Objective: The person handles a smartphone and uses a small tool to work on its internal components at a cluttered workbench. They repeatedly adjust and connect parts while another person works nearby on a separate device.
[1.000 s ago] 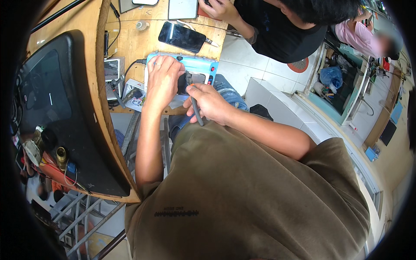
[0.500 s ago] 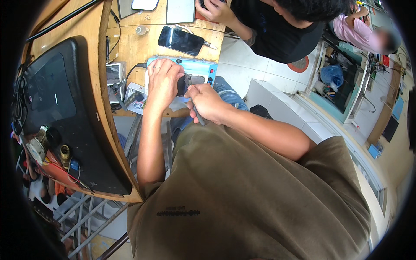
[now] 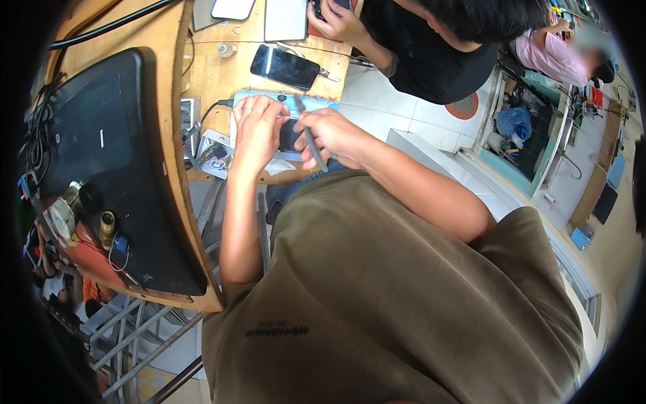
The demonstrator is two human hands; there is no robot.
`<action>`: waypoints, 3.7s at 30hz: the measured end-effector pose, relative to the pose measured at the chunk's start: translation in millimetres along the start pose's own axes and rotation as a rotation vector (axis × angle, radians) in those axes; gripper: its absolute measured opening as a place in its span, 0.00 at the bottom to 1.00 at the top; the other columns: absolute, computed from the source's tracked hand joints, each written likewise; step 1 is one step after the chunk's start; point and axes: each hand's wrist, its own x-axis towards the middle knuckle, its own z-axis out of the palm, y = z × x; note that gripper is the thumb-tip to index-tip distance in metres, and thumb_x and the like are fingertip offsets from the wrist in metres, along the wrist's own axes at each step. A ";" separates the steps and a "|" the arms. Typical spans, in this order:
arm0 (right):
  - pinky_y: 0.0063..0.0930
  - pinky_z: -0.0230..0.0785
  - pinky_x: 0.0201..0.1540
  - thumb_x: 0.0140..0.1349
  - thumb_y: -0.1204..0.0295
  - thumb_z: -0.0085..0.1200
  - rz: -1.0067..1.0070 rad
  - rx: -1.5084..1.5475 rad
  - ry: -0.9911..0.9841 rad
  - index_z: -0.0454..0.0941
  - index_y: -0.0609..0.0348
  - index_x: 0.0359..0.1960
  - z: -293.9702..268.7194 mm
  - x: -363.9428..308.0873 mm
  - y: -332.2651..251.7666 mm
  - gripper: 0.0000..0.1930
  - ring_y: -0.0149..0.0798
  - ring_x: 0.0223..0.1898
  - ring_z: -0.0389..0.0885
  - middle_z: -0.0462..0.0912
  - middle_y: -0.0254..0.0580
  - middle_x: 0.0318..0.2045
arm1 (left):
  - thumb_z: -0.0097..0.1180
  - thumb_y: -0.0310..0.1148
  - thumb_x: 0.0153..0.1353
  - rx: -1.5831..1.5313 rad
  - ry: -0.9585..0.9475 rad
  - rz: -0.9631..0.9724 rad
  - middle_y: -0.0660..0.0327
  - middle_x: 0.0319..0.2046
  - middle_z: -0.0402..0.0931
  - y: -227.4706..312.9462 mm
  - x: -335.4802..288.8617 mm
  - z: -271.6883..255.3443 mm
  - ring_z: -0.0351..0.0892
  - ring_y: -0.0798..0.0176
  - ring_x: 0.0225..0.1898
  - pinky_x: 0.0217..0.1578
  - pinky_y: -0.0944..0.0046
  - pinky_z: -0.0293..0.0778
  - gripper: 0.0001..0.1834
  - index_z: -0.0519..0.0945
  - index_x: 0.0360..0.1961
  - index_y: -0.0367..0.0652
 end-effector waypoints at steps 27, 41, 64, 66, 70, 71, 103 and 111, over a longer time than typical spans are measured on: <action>0.42 0.78 0.29 0.73 0.67 0.44 -0.761 -0.273 -0.229 0.78 0.69 0.40 167.1 89.3 44.2 0.15 0.47 0.25 0.86 0.84 0.55 0.25 | 0.33 0.51 0.81 -1.365 0.759 -1.060 0.58 0.53 0.81 -44.4 -127.4 -38.6 0.82 0.61 0.55 0.51 0.56 0.80 0.26 0.74 0.60 0.44; 0.56 0.74 0.58 0.62 0.57 0.63 -0.934 -0.384 -0.007 0.65 0.78 0.61 208.7 86.0 21.6 0.37 0.75 0.52 0.81 0.81 0.83 0.44 | 0.28 0.60 0.78 -1.500 0.831 -0.675 0.49 0.69 0.65 -59.9 -100.3 -28.5 0.68 0.51 0.70 0.69 0.51 0.68 0.40 0.59 0.75 0.38; 0.48 0.79 0.43 0.63 0.68 0.57 -1.244 -1.166 0.008 0.84 0.60 0.34 -44.8 83.4 -11.6 0.09 0.58 0.39 0.86 0.86 0.51 0.35 | 0.54 0.28 0.75 -0.838 0.883 -0.840 0.61 0.40 0.82 107.2 -124.8 110.3 0.81 0.70 0.41 0.47 0.67 0.78 0.10 0.82 0.49 0.34; 0.48 0.79 0.43 0.63 0.68 0.57 -1.191 -1.189 -0.030 0.84 0.60 0.34 -43.2 79.6 -15.1 0.08 0.58 0.40 0.86 0.86 0.51 0.36 | 0.55 0.28 0.75 -0.695 0.839 -0.809 0.61 0.40 0.82 116.4 -110.2 109.8 0.81 0.70 0.41 0.46 0.67 0.78 0.10 0.82 0.48 0.33; 0.42 0.78 0.40 0.62 0.67 0.63 -1.168 -1.315 -0.055 0.85 0.60 0.37 -43.3 79.1 -16.5 0.09 0.52 0.36 0.87 0.85 0.46 0.33 | 0.58 0.25 0.65 -0.059 0.675 -0.597 0.55 0.39 0.80 119.3 -81.3 106.8 0.80 0.49 0.44 0.47 0.52 0.74 0.11 0.84 0.48 0.40; 0.43 0.79 0.40 0.62 0.67 0.63 -1.236 -1.298 -0.075 0.85 0.60 0.37 -44.4 80.1 -16.5 0.09 0.52 0.36 0.87 0.85 0.46 0.34 | 0.62 0.28 0.63 -0.010 0.687 -0.587 0.57 0.40 0.79 118.4 -72.6 109.2 0.78 0.48 0.47 0.49 0.49 0.71 0.12 0.85 0.47 0.42; 0.43 0.79 0.50 0.61 0.65 0.63 -1.315 -1.071 0.199 0.81 0.60 0.55 -2.0 158.8 -90.5 0.21 0.53 0.47 0.88 0.87 0.54 0.43 | 0.71 0.29 0.55 0.207 0.252 -0.765 0.58 0.36 0.82 109.4 -34.1 85.2 0.79 0.50 0.44 0.47 0.50 0.74 0.07 0.85 0.34 0.45; 0.51 0.72 0.61 0.61 0.69 0.61 -1.307 -1.288 0.249 0.78 0.52 0.60 43.2 227.2 -117.8 0.24 0.57 0.64 0.74 0.79 0.50 0.59 | 0.71 0.28 0.54 0.205 0.254 -0.774 0.58 0.35 0.81 113.2 -30.4 81.9 0.79 0.50 0.44 0.47 0.50 0.71 0.07 0.85 0.34 0.44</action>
